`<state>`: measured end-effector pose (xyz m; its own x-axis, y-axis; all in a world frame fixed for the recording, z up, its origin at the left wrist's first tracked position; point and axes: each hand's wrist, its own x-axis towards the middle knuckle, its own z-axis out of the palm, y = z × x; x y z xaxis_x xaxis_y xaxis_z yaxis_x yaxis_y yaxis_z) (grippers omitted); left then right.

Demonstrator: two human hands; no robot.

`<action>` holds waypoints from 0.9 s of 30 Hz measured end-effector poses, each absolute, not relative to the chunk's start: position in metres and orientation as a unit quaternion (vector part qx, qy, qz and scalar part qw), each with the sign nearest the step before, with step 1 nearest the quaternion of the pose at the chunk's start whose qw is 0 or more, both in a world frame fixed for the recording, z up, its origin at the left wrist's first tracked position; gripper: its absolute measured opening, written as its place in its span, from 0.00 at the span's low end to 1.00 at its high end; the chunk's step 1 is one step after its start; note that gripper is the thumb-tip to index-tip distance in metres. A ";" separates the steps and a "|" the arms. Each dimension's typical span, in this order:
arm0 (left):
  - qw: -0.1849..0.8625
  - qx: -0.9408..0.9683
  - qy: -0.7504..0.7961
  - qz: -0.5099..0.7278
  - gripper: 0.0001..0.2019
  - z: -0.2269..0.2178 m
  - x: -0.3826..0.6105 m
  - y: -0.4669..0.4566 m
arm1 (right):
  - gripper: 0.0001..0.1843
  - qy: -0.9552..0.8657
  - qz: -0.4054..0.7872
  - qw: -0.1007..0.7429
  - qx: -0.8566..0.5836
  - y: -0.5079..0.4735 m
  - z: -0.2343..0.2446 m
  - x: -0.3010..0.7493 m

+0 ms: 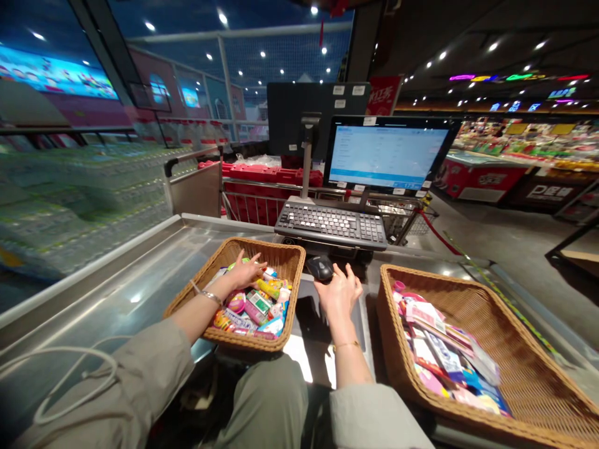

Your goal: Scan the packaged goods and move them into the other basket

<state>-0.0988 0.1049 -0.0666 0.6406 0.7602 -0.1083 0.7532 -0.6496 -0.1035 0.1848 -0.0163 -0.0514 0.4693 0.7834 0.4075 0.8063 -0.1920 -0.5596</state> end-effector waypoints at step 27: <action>-0.015 -0.887 -0.462 0.018 0.18 -0.077 -0.072 0.084 | 0.18 -0.515 -0.031 0.388 -0.764 -0.021 -0.049 0.186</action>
<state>-0.0716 0.0843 -0.0765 0.5732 0.8181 -0.0454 0.8192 -0.5735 0.0091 0.1858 -0.0213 -0.0494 0.4675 0.7623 0.4476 0.8111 -0.1685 -0.5602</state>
